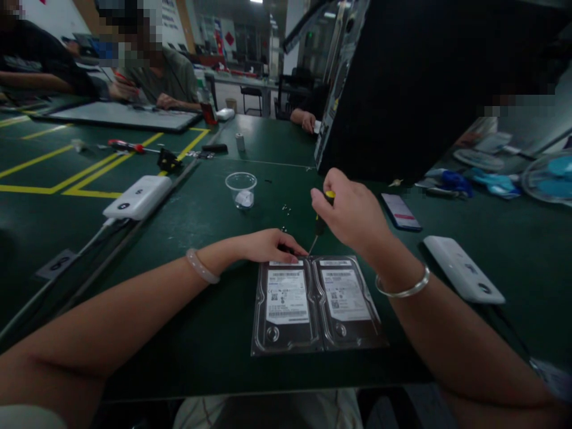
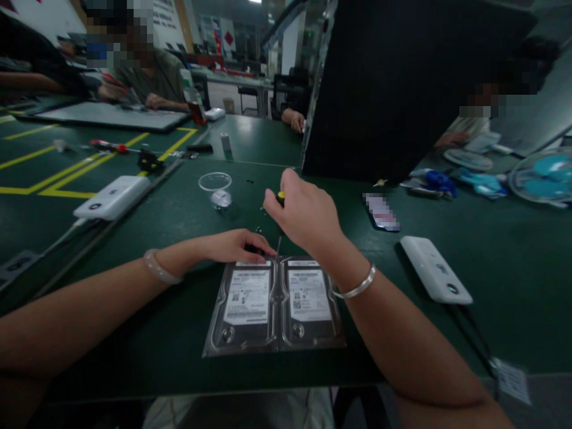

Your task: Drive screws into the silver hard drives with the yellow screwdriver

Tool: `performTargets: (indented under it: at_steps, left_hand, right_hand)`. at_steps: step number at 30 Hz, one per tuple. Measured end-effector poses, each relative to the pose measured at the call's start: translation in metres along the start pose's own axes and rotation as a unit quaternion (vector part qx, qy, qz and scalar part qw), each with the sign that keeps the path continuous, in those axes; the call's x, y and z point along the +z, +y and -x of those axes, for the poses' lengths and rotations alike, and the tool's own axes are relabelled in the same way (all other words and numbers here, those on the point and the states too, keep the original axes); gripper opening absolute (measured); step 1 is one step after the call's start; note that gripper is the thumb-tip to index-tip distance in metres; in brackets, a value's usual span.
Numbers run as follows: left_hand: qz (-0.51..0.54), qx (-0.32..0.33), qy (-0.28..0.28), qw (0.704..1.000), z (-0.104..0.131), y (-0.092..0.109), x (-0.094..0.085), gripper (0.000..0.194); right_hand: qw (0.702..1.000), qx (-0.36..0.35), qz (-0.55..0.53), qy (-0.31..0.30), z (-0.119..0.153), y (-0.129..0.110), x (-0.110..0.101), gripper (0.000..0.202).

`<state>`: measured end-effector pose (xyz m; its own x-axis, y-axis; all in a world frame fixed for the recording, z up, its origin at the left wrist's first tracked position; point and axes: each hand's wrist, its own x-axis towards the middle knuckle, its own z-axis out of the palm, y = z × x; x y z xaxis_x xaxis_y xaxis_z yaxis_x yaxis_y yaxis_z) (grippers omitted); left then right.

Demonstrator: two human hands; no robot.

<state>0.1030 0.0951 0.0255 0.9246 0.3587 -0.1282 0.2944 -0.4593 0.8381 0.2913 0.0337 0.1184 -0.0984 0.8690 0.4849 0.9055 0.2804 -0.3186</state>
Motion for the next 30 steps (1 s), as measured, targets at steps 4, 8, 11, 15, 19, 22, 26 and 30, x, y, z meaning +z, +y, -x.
performTargets:
  at_steps: [4, 8, 11, 15, 19, 22, 26, 30]
  left_hand:
    - [-0.008, -0.007, 0.005, 1.0, -0.001, -0.001, 0.0, 0.041]
    - [-0.002, 0.007, 0.003, 1.0, -0.001, -0.003, 0.001, 0.04]
    - [0.013, 0.013, 0.005, 1.0, -0.001, -0.004, 0.001, 0.038]
    - [0.015, 0.008, 0.001, 1.0, -0.001, -0.005, 0.001, 0.039]
    - [0.018, -0.01, 0.003, 1.0, -0.001, -0.007, 0.001, 0.042]
    - [0.015, -0.007, 0.005, 1.0, -0.002, -0.009, 0.002, 0.041]
    - [0.013, 0.006, 0.001, 1.0, -0.003, -0.007, 0.001, 0.039]
    - [0.01, 0.002, -0.003, 1.0, -0.002, -0.003, 0.001, 0.039]
  right_hand:
    - [0.995, -0.03, -0.041, -0.08, -0.009, 0.007, -0.02, 0.027]
    - [0.962, -0.136, -0.094, -0.219, -0.012, 0.019, -0.047, 0.015]
    - [0.923, -0.204, -0.141, -0.295, -0.008, 0.027, -0.06, 0.028]
    - [0.893, -0.237, -0.248, -0.291, -0.001, 0.023, -0.047, 0.024]
    - [0.918, -0.18, -0.315, -0.16, 0.002, 0.008, -0.012, 0.014]
    - [0.894, -0.117, -0.397, -0.174, 0.005, 0.002, 0.005, 0.023]
    - [0.94, -0.117, -0.285, -0.144, 0.007, 0.001, 0.002, 0.022]
    - [0.992, -0.109, 0.011, -0.066, 0.007, 0.0, -0.013, 0.014]
